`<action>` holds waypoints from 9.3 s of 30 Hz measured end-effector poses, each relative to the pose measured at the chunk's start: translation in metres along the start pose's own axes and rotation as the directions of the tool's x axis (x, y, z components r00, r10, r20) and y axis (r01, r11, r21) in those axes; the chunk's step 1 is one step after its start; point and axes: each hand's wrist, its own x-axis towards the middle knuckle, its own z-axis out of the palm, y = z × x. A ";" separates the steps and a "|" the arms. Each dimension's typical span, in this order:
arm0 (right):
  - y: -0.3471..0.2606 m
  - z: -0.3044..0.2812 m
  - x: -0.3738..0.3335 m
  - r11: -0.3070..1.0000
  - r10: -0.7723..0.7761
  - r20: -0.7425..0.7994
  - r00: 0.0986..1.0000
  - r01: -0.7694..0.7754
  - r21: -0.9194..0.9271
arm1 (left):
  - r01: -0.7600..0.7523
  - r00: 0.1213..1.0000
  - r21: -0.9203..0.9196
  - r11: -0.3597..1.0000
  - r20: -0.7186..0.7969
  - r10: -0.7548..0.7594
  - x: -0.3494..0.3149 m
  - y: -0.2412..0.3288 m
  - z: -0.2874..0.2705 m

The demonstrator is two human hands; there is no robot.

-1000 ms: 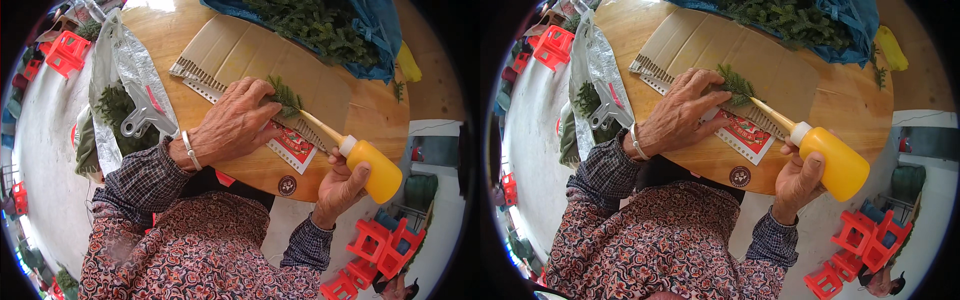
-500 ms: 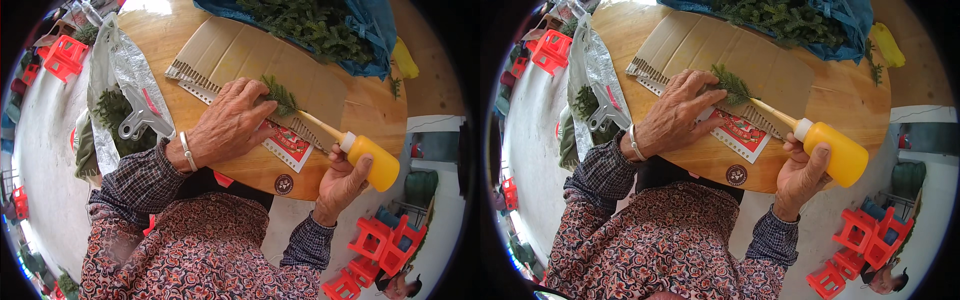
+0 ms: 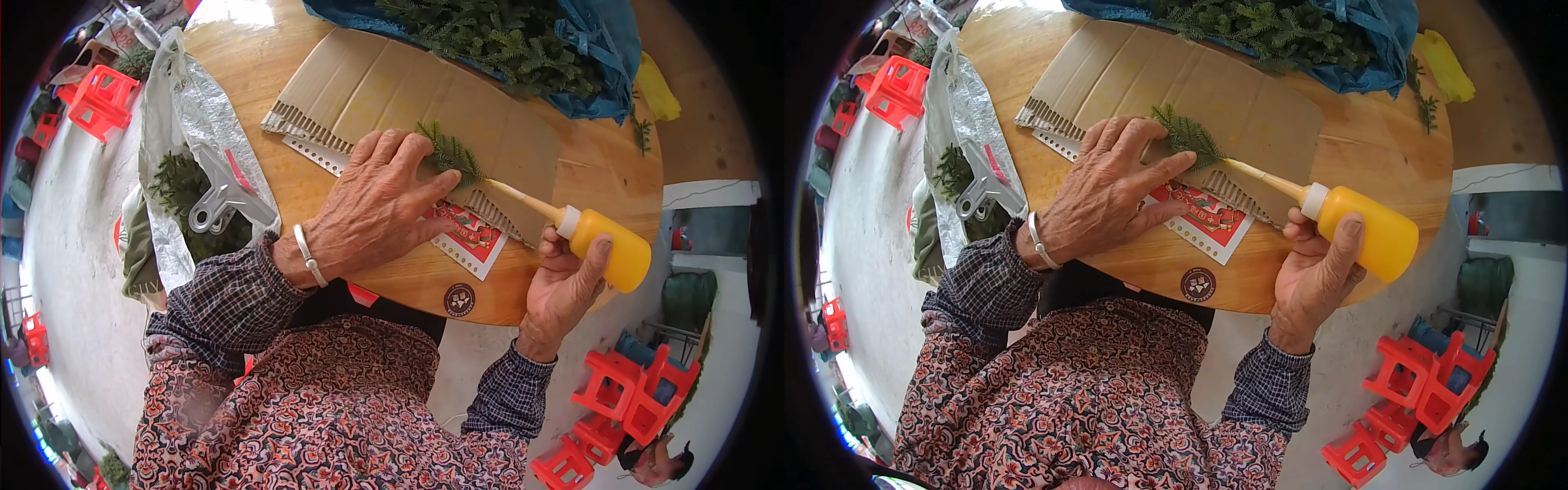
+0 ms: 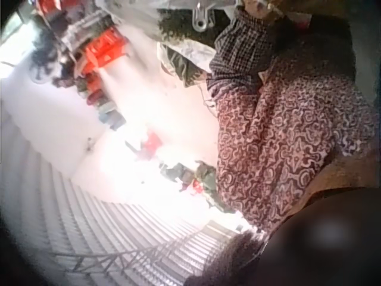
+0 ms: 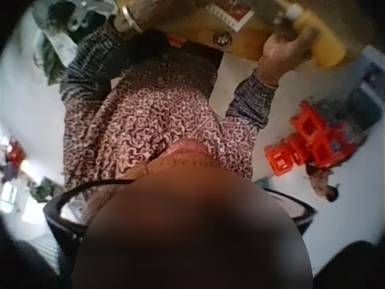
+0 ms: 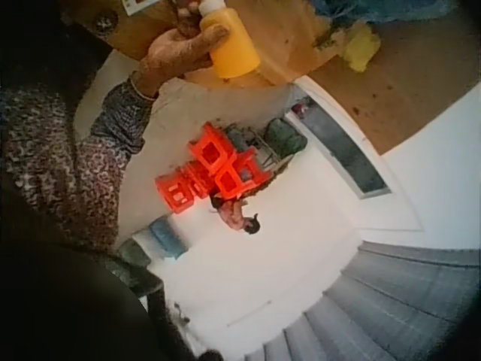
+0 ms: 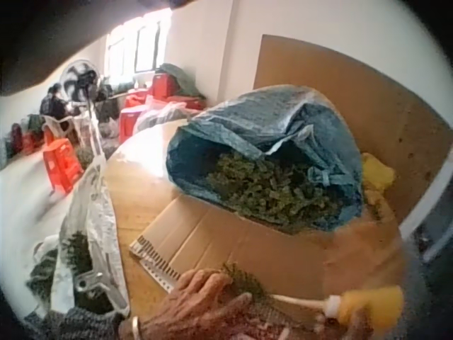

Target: Apply liquid from a squeeze bottle onto small green sprigs on a cardboard surface.

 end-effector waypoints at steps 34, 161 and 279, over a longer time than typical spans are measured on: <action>-0.017 -0.038 0.020 0.990 0.023 -0.037 0.999 -0.018 0.137 | 0.004 1.000 -0.094 0.996 -0.008 -0.005 0.018 0.012 0.011; -0.035 -0.008 0.139 0.978 -0.024 0.216 0.976 -0.022 0.209 | -0.227 0.950 -0.249 0.941 0.155 0.270 0.012 0.052 -0.059; -0.010 0.064 -0.064 0.972 -0.152 0.196 0.969 0.183 -0.146 | -0.095 0.995 -0.066 0.993 -0.012 0.094 -0.011 -0.040 -0.047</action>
